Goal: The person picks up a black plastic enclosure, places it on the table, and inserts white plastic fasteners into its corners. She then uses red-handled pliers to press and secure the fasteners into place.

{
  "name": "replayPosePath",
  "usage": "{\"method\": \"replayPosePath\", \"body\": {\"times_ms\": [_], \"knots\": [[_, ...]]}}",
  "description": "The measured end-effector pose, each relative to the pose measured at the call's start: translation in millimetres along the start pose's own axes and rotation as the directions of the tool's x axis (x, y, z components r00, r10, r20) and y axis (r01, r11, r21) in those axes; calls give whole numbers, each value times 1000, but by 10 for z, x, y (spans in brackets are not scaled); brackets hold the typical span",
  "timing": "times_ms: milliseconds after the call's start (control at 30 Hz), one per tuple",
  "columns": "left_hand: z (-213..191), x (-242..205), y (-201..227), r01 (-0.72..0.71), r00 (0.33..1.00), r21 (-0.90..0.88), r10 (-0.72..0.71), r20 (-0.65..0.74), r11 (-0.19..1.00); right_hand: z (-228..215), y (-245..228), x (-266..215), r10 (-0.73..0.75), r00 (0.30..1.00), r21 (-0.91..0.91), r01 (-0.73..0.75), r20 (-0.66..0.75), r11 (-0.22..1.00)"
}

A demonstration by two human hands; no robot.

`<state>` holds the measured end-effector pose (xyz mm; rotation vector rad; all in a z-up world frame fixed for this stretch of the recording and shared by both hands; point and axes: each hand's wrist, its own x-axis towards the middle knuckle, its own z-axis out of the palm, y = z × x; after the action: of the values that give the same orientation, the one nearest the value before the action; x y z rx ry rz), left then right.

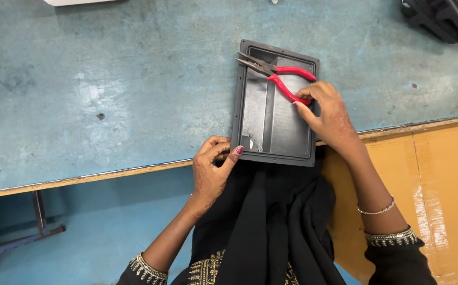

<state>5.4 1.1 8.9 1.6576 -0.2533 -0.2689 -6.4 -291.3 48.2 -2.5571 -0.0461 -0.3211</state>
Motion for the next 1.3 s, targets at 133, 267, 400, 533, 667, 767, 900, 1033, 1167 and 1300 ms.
{"method": "replayPosePath", "body": {"times_ms": [133,267,400,533,667,767,900,1033,1167,1300], "knots": [[6,15,-14,6,1000,-23,-5,11,1000,-51,-146,-28,3,1000,-43,-3,-13,999],[2,19,-14,48,999,-20,-48,25,999,-263,-282,-167,107,991,235,-86,-77,968],[-22,37,73,55,998,9,-55,36,998,-482,-384,-247,265,955,524,-159,-132,837],[-78,104,292,-76,997,52,77,-29,996,-531,-573,-228,300,937,492,-177,-181,852],[-97,255,558,-299,953,276,303,28,914,-611,-780,-196,182,940,380,-62,-288,923],[11,509,741,-448,884,171,406,232,877,-690,-909,-132,-22,945,201,92,-326,975],[236,912,923,-127,834,-33,125,537,991,-794,-1067,-83,-245,921,130,294,-301,947],[468,1068,931,75,700,-337,191,688,939,-792,-1136,-70,-347,896,200,407,-278,891],[596,1033,775,172,725,-530,258,639,830,-708,-1169,-169,-294,918,256,362,-267,897],[576,963,629,188,751,-557,247,612,809,-630,-1167,-247,-239,937,298,312,-256,902]]}}
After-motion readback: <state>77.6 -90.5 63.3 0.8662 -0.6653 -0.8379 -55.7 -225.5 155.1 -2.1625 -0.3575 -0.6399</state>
